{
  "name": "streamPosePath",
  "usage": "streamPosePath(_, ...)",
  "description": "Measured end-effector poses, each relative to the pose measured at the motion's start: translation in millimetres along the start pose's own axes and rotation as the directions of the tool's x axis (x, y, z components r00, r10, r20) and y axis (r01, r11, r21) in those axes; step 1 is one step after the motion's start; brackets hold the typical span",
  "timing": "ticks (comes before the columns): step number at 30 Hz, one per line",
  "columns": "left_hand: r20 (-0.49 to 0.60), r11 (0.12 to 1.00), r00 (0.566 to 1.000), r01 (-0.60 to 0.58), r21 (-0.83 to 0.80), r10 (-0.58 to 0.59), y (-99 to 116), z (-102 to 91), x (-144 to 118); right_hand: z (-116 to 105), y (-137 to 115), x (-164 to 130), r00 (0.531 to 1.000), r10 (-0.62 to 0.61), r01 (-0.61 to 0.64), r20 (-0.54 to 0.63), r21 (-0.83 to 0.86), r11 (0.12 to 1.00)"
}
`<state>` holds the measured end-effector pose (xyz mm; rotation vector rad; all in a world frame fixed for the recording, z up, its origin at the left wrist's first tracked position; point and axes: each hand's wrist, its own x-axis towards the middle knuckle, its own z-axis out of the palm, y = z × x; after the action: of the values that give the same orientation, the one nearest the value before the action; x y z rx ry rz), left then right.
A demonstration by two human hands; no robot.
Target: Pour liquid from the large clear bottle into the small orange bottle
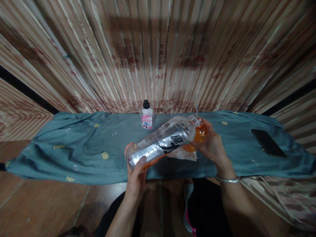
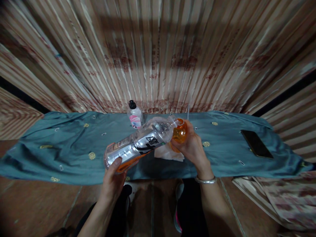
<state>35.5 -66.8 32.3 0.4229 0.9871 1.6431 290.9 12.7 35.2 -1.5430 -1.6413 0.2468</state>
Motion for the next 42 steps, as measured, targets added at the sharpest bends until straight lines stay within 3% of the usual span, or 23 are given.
streamPosePath(12,0.034,1.000,0.999,-0.005,-0.016,0.005,-0.1,-9.6,6.0,2.3,3.6,1.0,1.000,-0.009,0.009,-0.009,-0.008,1.000)
streamPosePath(21,-0.018,0.998,1.000,-0.023,-0.052,0.022,-0.3,2.1,-0.8,1.5,1.3,1.1,1.000,-0.010,0.010,0.005,0.007,1.000)
streamPosePath(42,0.005,0.998,0.998,-0.055,0.006,0.054,0.3,0.9,-0.3,0.7,0.3,0.2,1.000,-0.029,0.029,0.000,0.036,0.999)
